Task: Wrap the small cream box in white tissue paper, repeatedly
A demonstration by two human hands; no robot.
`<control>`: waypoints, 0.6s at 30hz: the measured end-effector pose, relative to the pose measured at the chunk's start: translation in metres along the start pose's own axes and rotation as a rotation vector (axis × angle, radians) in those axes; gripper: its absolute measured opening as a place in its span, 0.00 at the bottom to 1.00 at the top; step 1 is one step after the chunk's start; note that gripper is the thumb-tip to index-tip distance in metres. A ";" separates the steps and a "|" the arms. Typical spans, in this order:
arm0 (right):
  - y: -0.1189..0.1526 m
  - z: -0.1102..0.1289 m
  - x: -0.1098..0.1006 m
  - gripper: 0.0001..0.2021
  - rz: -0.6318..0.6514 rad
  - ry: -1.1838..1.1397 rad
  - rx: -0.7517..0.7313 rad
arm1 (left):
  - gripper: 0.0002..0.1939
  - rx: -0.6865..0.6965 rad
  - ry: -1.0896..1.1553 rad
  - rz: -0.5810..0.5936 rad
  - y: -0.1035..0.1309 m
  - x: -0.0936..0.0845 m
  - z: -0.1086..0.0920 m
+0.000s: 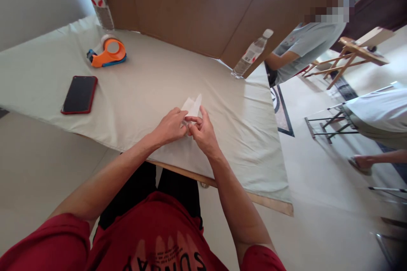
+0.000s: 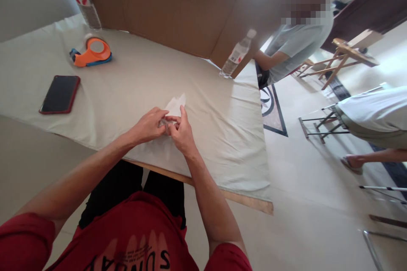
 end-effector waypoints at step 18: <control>0.012 0.008 -0.021 0.33 -0.100 0.137 -0.146 | 0.22 -0.174 0.162 -0.175 0.008 0.007 0.015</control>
Point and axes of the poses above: each hand's wrist, its own y-axis away from the middle knuckle, its own x-axis out of the palm, z = x × y, the point moved 8 cm from there along -y, towards the middle knuckle, and after that the axes turned 9 degrees about -z, right-handed, at the moved point
